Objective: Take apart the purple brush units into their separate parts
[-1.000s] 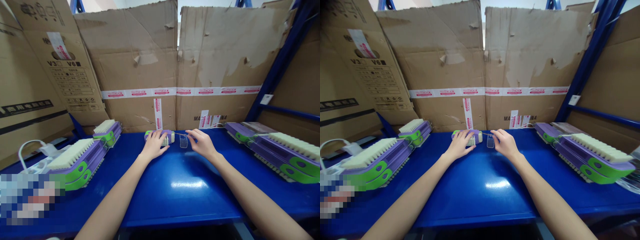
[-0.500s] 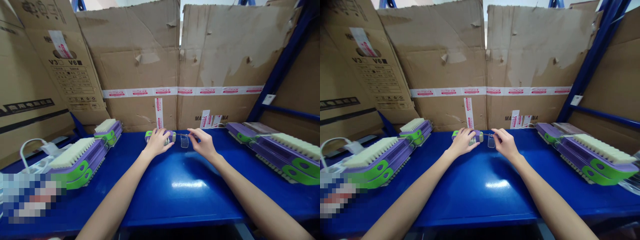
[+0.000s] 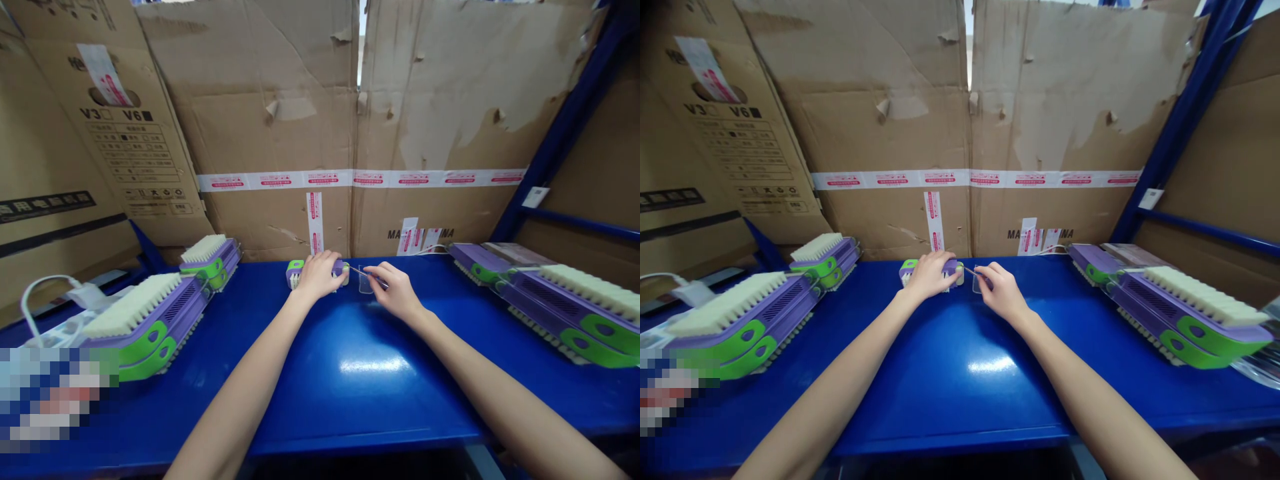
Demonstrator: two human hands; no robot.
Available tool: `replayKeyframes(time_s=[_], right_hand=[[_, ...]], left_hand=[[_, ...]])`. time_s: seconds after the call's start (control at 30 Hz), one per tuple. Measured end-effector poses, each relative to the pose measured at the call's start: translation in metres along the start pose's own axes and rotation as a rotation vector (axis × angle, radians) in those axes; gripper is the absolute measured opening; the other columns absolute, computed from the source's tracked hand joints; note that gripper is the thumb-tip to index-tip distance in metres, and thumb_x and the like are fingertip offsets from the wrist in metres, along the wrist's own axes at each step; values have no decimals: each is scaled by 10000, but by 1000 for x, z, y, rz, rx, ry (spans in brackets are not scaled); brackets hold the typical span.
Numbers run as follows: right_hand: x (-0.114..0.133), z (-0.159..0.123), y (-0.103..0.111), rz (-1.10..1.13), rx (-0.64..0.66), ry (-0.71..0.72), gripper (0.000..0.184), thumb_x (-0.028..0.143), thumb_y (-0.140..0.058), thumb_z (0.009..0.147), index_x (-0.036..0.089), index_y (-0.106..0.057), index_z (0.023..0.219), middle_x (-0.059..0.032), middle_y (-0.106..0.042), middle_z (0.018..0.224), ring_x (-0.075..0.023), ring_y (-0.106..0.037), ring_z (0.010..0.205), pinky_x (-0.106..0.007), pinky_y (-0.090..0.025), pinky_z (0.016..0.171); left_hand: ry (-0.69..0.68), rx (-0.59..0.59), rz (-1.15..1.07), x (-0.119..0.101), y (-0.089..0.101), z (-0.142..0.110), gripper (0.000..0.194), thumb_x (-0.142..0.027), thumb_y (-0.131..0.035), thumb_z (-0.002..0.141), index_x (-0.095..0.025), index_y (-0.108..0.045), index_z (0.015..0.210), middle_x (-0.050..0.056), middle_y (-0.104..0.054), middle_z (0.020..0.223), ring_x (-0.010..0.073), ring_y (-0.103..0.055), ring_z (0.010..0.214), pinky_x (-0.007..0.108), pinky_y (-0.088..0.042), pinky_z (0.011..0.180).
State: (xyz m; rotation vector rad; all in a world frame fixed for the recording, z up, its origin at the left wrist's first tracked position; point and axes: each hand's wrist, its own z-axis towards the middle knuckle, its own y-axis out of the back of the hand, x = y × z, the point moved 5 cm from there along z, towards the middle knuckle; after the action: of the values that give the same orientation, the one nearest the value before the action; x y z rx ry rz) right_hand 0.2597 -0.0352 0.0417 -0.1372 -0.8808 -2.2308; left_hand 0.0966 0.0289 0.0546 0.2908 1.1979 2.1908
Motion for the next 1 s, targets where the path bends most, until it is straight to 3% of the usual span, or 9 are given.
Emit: replayKeyframes(time_s=[0.2,0.37,0.6,0.77,0.9,1.0], right_hand=[[-3,-2,-7,-16,89,-73,267,248,-448,893,176,-686,989,-76,-718,932,-184,-668,836,-300,-508,785],[-6,-9,-16,-131,305,-210,371,289,-404,925,188,-620,1209,-63,-736,917,-197,-683,764,-285,-494,689],[-2,-14,-26,-338,502,-228,456,295,-338,964,200,-473,1389,-86,-732,916,-225,-689,821,-285,-469,695],[-2,-7,-16,-370,431,-226,437,308,-356,957,236,-496,1365,-67,-733,975,-226,-690,868,-281,-471,706],[-17,-2,0,-460,292,-386,443,336,-357,950,244,-499,1359,-82,-732,970,-248,-692,867,-309,-480,722],[-30,-3,6,-536,304,-519,468,337,-362,937,225,-478,1376,-127,-720,993,-286,-687,895,-349,-485,736]], left_hand=[[-9,67,82,-4,2,-3,337,-404,-533,876,-231,-641,1144,70,-629,1056,264,-595,1016,391,-457,833],[11,122,141,-6,1,-4,329,-400,-492,899,-268,-636,1164,79,-587,1100,263,-559,1061,394,-431,872],[55,154,155,-7,0,-2,327,-425,-528,876,-297,-643,1155,85,-570,1099,278,-539,1089,404,-426,875],[70,140,167,-8,0,-2,363,-478,-560,850,-271,-655,1133,92,-576,1100,285,-542,1086,404,-429,874],[81,133,190,-9,-2,-2,381,-502,-572,839,-259,-659,1119,99,-578,1099,292,-538,1087,407,-430,867],[92,140,191,-9,-2,-1,387,-513,-574,835,-256,-663,1110,103,-579,1086,296,-539,1083,410,-431,859]])
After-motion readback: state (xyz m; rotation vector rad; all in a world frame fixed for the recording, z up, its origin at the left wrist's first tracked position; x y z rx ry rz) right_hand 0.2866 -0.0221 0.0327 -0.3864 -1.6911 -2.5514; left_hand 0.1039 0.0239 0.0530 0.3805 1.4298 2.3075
